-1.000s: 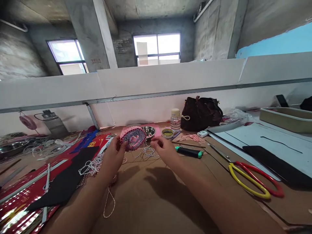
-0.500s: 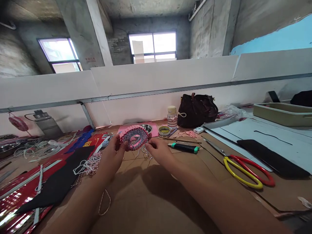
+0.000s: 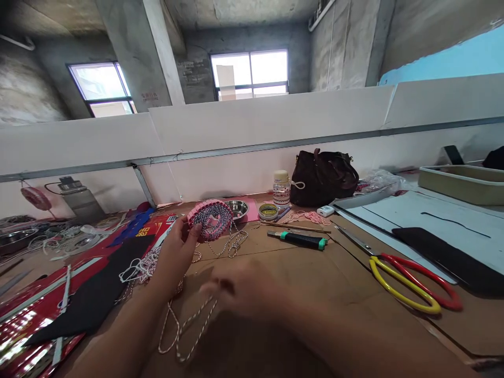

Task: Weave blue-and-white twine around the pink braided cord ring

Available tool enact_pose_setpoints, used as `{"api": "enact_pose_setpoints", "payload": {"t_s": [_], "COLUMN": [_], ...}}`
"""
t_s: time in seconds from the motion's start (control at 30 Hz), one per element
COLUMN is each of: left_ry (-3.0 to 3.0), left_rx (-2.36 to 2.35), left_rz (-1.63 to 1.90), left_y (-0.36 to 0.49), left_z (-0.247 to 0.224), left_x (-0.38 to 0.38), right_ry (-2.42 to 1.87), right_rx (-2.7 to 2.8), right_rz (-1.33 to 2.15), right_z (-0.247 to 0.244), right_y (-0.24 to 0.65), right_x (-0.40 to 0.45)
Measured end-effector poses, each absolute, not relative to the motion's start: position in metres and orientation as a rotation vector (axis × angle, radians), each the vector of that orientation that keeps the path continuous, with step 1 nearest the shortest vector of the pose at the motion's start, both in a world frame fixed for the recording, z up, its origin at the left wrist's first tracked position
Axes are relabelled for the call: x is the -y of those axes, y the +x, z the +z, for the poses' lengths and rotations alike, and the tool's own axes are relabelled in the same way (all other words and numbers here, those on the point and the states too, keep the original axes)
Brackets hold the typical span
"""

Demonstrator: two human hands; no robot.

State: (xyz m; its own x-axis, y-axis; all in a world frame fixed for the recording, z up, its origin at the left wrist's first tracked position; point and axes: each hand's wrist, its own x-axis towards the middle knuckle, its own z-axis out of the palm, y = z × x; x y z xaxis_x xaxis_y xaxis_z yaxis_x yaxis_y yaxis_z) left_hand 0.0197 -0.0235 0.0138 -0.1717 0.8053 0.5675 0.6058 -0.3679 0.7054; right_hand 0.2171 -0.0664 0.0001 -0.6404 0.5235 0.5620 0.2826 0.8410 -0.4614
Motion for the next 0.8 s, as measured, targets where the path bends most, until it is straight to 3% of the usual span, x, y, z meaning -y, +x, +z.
{"api": "enact_pose_setpoints", "payload": {"t_s": [0.2,0.43,0.8], "left_ry": [1.877,1.929,1.516], "left_rx": [-1.56,-1.532,-1.257], "left_rz": [1.627,1.575,1.688], "left_y": [0.028,0.038,0.022], "left_z": [0.016,0.017,0.014], "left_x": [0.031,0.041,0.019], "right_ry": [-0.968,-0.966,-0.386], "right_rx": [1.646,1.646,2.617], "right_rz": [0.75,0.823,0.813], "right_z": [0.006,-0.003,0.009], "right_y": [0.237,0.23,0.207], "right_x": [0.003,0.002,0.106]}}
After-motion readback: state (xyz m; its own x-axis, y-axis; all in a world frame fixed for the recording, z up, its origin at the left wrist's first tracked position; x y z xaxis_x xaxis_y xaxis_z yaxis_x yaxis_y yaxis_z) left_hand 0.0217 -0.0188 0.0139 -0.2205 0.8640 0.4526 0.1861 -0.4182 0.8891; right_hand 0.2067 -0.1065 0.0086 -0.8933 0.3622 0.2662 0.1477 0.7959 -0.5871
